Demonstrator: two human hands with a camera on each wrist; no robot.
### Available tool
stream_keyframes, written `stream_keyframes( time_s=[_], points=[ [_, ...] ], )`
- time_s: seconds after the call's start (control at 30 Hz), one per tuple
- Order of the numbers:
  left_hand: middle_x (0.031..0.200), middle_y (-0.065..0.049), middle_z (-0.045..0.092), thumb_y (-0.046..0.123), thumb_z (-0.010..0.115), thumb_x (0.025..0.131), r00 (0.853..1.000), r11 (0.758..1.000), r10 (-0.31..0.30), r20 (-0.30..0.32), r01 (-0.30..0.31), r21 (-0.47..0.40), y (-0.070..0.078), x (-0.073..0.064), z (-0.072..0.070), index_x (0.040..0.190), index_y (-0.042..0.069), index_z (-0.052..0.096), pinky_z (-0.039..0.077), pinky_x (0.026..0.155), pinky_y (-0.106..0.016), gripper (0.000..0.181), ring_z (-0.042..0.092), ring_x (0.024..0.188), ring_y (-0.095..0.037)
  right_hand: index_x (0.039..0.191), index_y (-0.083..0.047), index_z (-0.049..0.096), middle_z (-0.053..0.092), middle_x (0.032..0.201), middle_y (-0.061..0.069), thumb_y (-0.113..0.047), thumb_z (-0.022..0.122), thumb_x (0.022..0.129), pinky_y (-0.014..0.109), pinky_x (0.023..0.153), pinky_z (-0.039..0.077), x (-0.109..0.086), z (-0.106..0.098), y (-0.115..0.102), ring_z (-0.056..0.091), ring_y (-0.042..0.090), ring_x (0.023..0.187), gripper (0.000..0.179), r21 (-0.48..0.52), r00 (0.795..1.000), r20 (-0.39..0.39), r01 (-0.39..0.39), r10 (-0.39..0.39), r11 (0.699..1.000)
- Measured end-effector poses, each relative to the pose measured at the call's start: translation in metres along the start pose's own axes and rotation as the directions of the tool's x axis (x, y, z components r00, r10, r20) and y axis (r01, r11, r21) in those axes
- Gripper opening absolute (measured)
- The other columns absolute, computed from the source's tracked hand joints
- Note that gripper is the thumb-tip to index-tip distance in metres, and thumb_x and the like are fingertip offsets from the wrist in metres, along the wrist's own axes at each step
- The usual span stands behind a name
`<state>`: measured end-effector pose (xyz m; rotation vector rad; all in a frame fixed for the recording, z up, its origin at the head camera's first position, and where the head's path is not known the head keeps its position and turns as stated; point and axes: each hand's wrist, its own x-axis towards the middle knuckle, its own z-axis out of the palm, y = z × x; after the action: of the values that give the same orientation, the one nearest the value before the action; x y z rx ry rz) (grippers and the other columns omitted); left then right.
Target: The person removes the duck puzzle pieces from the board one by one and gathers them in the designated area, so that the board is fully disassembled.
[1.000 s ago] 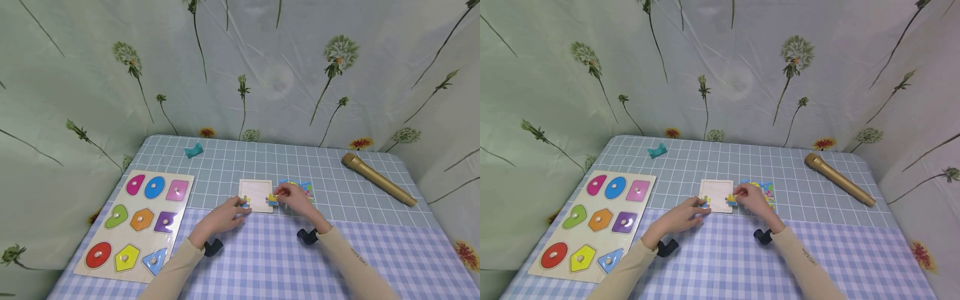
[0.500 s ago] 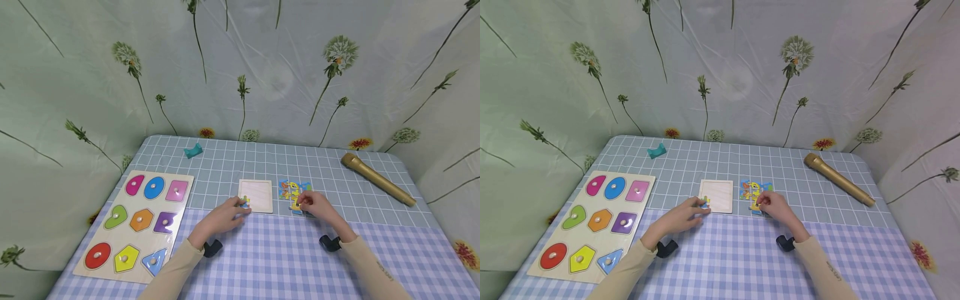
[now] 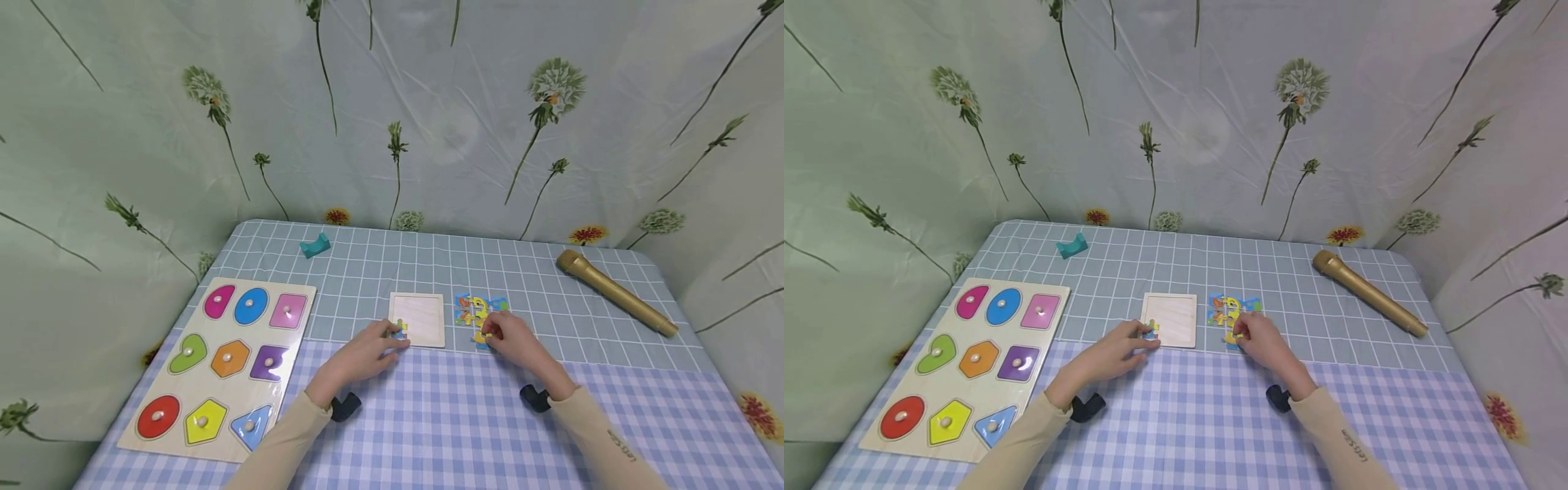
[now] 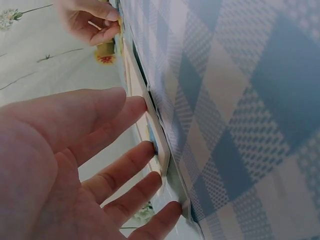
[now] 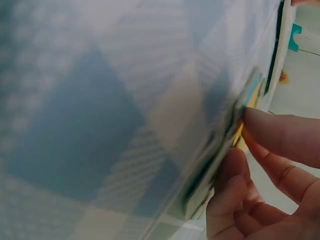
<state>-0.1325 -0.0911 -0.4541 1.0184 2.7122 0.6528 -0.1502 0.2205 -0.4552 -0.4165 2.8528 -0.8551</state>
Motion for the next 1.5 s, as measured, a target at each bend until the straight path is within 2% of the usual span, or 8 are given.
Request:
stream_keyframes(
  time_s=[0.3, 0.5, 0.7, 0.8, 0.97, 1.07, 1.2, 1.5],
  points=[
    [0.129, -0.014, 0.049, 0.015, 0.058, 0.095, 1.000, 1.000, 0.017, -0.018, -0.018, -0.010, -0.004, 0.000, 0.000, 0.123, 0.011, 0.066, 0.041, 0.095, -0.046, 0.030, 0.045, 0.116, -0.031, 0.085, -0.003, 0.058, 0.051, 0.077, 0.003, 0.004, 0.070, 0.080, 0.028, 0.060, 0.040, -0.003, -0.003, 0.007, 0.046, 0.016, 0.069, 0.014, 0.087, 1.000, -0.013, 0.028, -0.027, 0.996],
    [0.133, -0.016, 0.048, 0.014, 0.060, 0.095, 0.998, 0.999, 0.041, -0.039, -0.041, 0.003, -0.011, -0.009, -0.005, 0.123, 0.013, 0.067, 0.039, 0.098, -0.048, 0.029, 0.046, 0.122, -0.033, 0.087, -0.003, 0.059, 0.052, 0.076, 0.000, 0.002, 0.069, 0.082, 0.027, 0.059, 0.040, -0.002, -0.005, 0.004, 0.047, 0.014, 0.068, 0.012, 0.125, 0.998, -0.038, 0.058, -0.053, 0.990],
    [0.139, -0.015, 0.047, 0.016, 0.059, 0.095, 1.000, 0.999, 0.021, -0.001, -0.020, 0.027, -0.020, -0.017, -0.011, 0.125, 0.012, 0.066, 0.032, 0.101, -0.057, 0.031, 0.038, 0.130, -0.038, 0.096, 0.005, 0.062, 0.059, 0.082, 0.004, 0.005, 0.065, 0.084, 0.028, 0.064, 0.047, 0.014, 0.000, -0.026, 0.053, 0.015, 0.072, 0.012, 0.172, 0.975, -0.069, 0.220, -0.211, 0.960],
    [0.143, -0.012, 0.045, 0.019, 0.057, 0.096, 0.999, 1.000, 0.002, 0.032, -0.003, 0.023, -0.023, -0.018, -0.011, 0.127, 0.013, 0.064, 0.030, 0.101, -0.059, 0.032, 0.034, 0.133, -0.039, 0.101, 0.008, 0.062, 0.061, 0.088, 0.010, 0.006, 0.064, 0.086, 0.030, 0.068, 0.048, 0.026, 0.010, -0.045, 0.055, 0.019, 0.076, 0.016, 0.209, 0.955, -0.024, 0.295, -0.296, 0.932],
    [0.145, -0.009, 0.043, 0.021, 0.057, 0.097, 0.998, 1.000, -0.023, 0.051, 0.022, 0.017, -0.023, -0.019, -0.011, 0.128, 0.015, 0.064, 0.028, 0.101, -0.060, 0.033, 0.032, 0.134, -0.039, 0.110, 0.004, 0.062, 0.058, 0.093, 0.010, -0.001, 0.064, 0.087, 0.030, 0.071, 0.047, 0.044, 0.033, -0.071, 0.054, 0.019, 0.081, 0.024, 0.183, 0.932, 0.091, 0.332, -0.352, 0.925],
    [0.145, -0.009, 0.043, 0.020, 0.057, 0.096, 0.998, 1.000, -0.025, 0.050, 0.025, 0.006, -0.023, -0.019, -0.011, 0.127, 0.016, 0.064, 0.028, 0.101, -0.061, 0.032, 0.031, 0.134, -0.039, 0.117, 0.002, 0.062, 0.053, 0.092, 0.007, -0.004, 0.064, 0.087, 0.030, 0.070, 0.045, 0.051, 0.045, -0.081, 0.050, 0.017, 0.079, 0.031, 0.125, 0.930, 0.134, 0.327, -0.343, 0.937],
    [0.145, -0.010, 0.043, 0.019, 0.057, 0.096, 0.998, 1.000, -0.026, 0.051, 0.026, -0.003, -0.022, -0.018, -0.011, 0.127, 0.015, 0.064, 0.028, 0.101, -0.062, 0.032, 0.031, 0.134, -0.039, 0.118, 0.002, 0.063, 0.049, 0.091, 0.005, -0.004, 0.065, 0.086, 0.030, 0.068, 0.042, 0.056, 0.055, -0.091, 0.045, 0.015, 0.075, 0.033, 0.058, 0.936, 0.149, 0.313, -0.318, 0.948],
    [0.145, -0.010, 0.044, 0.017, 0.058, 0.095, 0.998, 1.000, -0.020, 0.058, 0.019, 0.007, -0.022, -0.018, -0.012, 0.127, 0.013, 0.065, 0.029, 0.100, -0.062, 0.033, 0.033, 0.134, -0.037, 0.106, 0.002, 0.063, 0.047, 0.085, 0.003, 0.001, 0.063, 0.084, 0.029, 0.065, 0.040, 0.059, 0.061, -0.102, 0.044, 0.015, 0.073, 0.022, 0.109, 0.968, 0.100, 0.220, -0.231, 0.969]
  ],
)
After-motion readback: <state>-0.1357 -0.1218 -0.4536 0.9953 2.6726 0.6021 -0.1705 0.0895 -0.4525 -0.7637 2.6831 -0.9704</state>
